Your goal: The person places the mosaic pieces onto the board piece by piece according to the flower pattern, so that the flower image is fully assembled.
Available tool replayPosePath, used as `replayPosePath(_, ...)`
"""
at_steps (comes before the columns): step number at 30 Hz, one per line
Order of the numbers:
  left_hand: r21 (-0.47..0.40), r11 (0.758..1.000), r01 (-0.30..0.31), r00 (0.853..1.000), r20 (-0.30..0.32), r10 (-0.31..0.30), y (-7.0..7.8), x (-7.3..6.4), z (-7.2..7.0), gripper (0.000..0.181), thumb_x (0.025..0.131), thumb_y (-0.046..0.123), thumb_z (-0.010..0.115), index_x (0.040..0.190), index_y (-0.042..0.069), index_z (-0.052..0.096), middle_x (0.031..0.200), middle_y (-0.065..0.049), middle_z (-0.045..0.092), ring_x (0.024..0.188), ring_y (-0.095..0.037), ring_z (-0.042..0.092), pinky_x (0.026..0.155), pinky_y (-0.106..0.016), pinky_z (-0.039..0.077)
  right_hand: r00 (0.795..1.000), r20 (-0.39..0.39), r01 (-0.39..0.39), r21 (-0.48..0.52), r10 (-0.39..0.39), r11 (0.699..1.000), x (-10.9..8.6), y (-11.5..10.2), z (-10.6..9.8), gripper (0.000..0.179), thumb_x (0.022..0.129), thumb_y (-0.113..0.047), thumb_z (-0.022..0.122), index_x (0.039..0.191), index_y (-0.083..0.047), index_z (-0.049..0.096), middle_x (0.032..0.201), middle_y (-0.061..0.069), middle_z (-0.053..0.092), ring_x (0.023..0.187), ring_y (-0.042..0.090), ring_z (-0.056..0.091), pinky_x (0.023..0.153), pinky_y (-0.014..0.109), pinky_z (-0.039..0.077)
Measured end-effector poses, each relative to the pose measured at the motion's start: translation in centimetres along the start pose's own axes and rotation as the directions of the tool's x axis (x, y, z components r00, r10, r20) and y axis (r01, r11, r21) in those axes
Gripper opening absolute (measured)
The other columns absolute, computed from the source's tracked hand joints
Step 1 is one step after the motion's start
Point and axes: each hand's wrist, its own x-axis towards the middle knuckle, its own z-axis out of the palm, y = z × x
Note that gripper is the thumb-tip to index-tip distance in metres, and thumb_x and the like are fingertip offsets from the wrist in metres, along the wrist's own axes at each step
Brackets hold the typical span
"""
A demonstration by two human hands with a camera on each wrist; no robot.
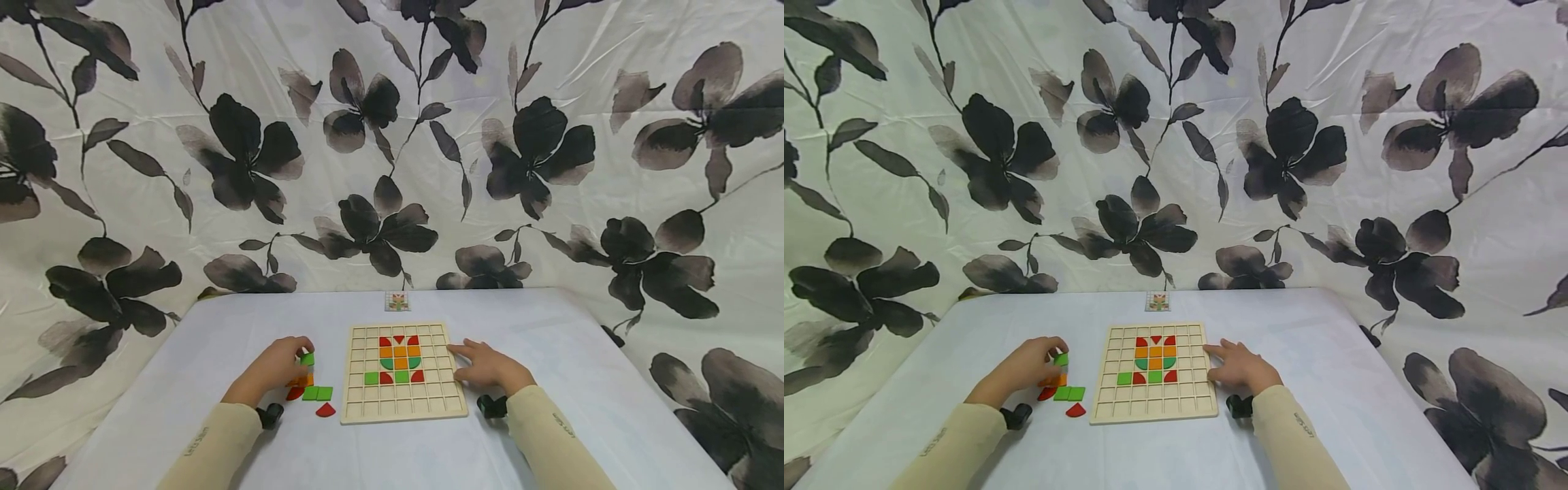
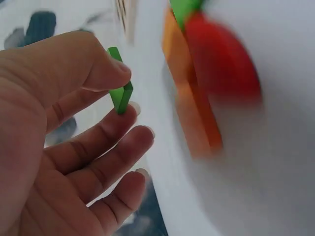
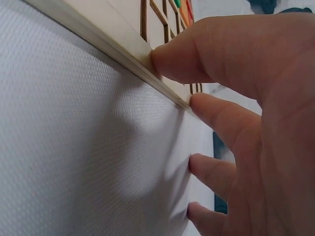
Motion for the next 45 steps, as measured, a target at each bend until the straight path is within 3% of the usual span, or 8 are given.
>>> replayPosePath(6, 0.001, 0.998, -0.057, 0.998, -0.013, 0.057, 3.4, -0.2, 1.7, 0.032, 0.079, 0.014, 0.073, 0.11, 0.015, 0.065, 0.103, -0.006, 0.063, 0.086, -0.018, 0.054, 0.075, -0.034, 0.052, 1.0, -0.001, 0.002, -0.021, -0.002, 1.0, 0.3, -0.2, -0.1, 0.062, 0.086, -0.034, 0.062, 0.145, -0.027, 0.045, 0.157, 0.014, 0.031, 0.144, 0.044, 0.023, 0.109, 0.067, 0.024)
replayPosePath(10, -0.013, 0.989, -0.15, 0.989, -0.003, 0.15, 6.1, -0.5, 2.7, 0.031, 0.079, 0.015, 0.074, 0.108, 0.015, 0.066, 0.1, -0.003, 0.063, 0.086, -0.018, 0.054, 0.076, -0.034, 0.049, 1.0, -0.006, 0.005, -0.06, -0.005, 0.998, 0.3, -0.4, -0.4, 0.062, 0.085, -0.034, 0.064, 0.144, -0.026, 0.047, 0.154, 0.014, 0.035, 0.141, 0.042, 0.031, 0.107, 0.065, 0.029)
replayPosePath(17, -0.021, 0.951, -0.309, 0.95, 0.033, 0.31, 10.3, -0.9, 4.1, 0.029, 0.079, 0.014, 0.072, 0.107, 0.015, 0.067, 0.098, 0.0, 0.064, 0.087, -0.016, 0.054, 0.082, -0.037, 0.05, 0.999, -0.028, 0.011, -0.11, -0.014, 0.994, 0.1, -0.7, -0.7, 0.059, 0.083, -0.033, 0.067, 0.139, -0.024, 0.052, 0.148, 0.014, 0.042, 0.133, 0.041, 0.04, 0.102, 0.066, 0.035)
replayPosePath(23, 0.001, 0.911, -0.413, 0.91, 0.033, 0.413, 12.8, -0.7, 5.6, 0.028, 0.08, 0.013, 0.069, 0.108, 0.014, 0.067, 0.096, 0.003, 0.064, 0.083, -0.011, 0.054, 0.079, -0.03, 0.048, 0.999, -0.05, 0.008, -0.101, -0.013, 0.995, 0.1, -0.6, -0.4, 0.059, 0.081, -0.031, 0.068, 0.138, -0.023, 0.054, 0.145, 0.014, 0.044, 0.129, 0.039, 0.043, 0.1, 0.065, 0.038)
replayPosePath(26, -0.006, 0.906, -0.424, 0.905, 0.03, 0.424, 13.7, -0.5, 6.2, 0.029, 0.08, 0.012, 0.069, 0.109, 0.013, 0.067, 0.096, 0.003, 0.064, 0.084, -0.01, 0.054, 0.079, -0.03, 0.048, 0.999, -0.048, 0.012, -0.095, -0.017, 0.995, 0.2, -0.5, -0.3, 0.059, 0.082, -0.032, 0.066, 0.139, -0.024, 0.052, 0.146, 0.014, 0.043, 0.131, 0.038, 0.042, 0.101, 0.062, 0.039)
replayPosePath(34, -0.018, 0.916, -0.401, 0.916, 0.024, 0.401, 15.6, 0.6, 7.5, 0.032, 0.081, 0.014, 0.07, 0.113, 0.009, 0.068, 0.101, 0.002, 0.067, 0.083, -0.007, 0.055, 0.076, -0.023, 0.049, 0.999, -0.048, 0.017, -0.106, -0.022, 0.994, 0.4, -0.3, -0.3, 0.059, 0.084, -0.031, 0.062, 0.141, -0.023, 0.05, 0.146, 0.014, 0.042, 0.132, 0.039, 0.041, 0.102, 0.061, 0.038)
replayPosePath(41, 0.038, 0.905, -0.424, 0.905, 0.009, 0.424, 16.9, 1.2, 8.2, 0.026, 0.081, 0.015, 0.071, 0.107, 0.01, 0.071, 0.095, 0.003, 0.063, 0.078, -0.008, 0.05, 0.069, -0.021, 0.045, 0.999, -0.038, 0.015, -0.08, -0.018, 0.997, 0.2, -0.5, -0.3, 0.06, 0.086, -0.032, 0.061, 0.143, -0.023, 0.048, 0.148, 0.013, 0.041, 0.134, 0.039, 0.04, 0.103, 0.061, 0.037)
replayPosePath(45, 0.06, 0.906, -0.419, 0.908, 0.016, 0.418, 17.5, 1.5, 8.4, 0.025, 0.083, 0.016, 0.07, 0.107, 0.011, 0.072, 0.093, 0.005, 0.064, 0.078, -0.007, 0.05, 0.069, -0.021, 0.044, 0.999, -0.029, 0.028, -0.081, -0.03, 0.996, -0.1, -0.5, -0.4, 0.06, 0.087, -0.033, 0.062, 0.144, -0.023, 0.047, 0.148, 0.013, 0.041, 0.134, 0.039, 0.041, 0.103, 0.062, 0.037)
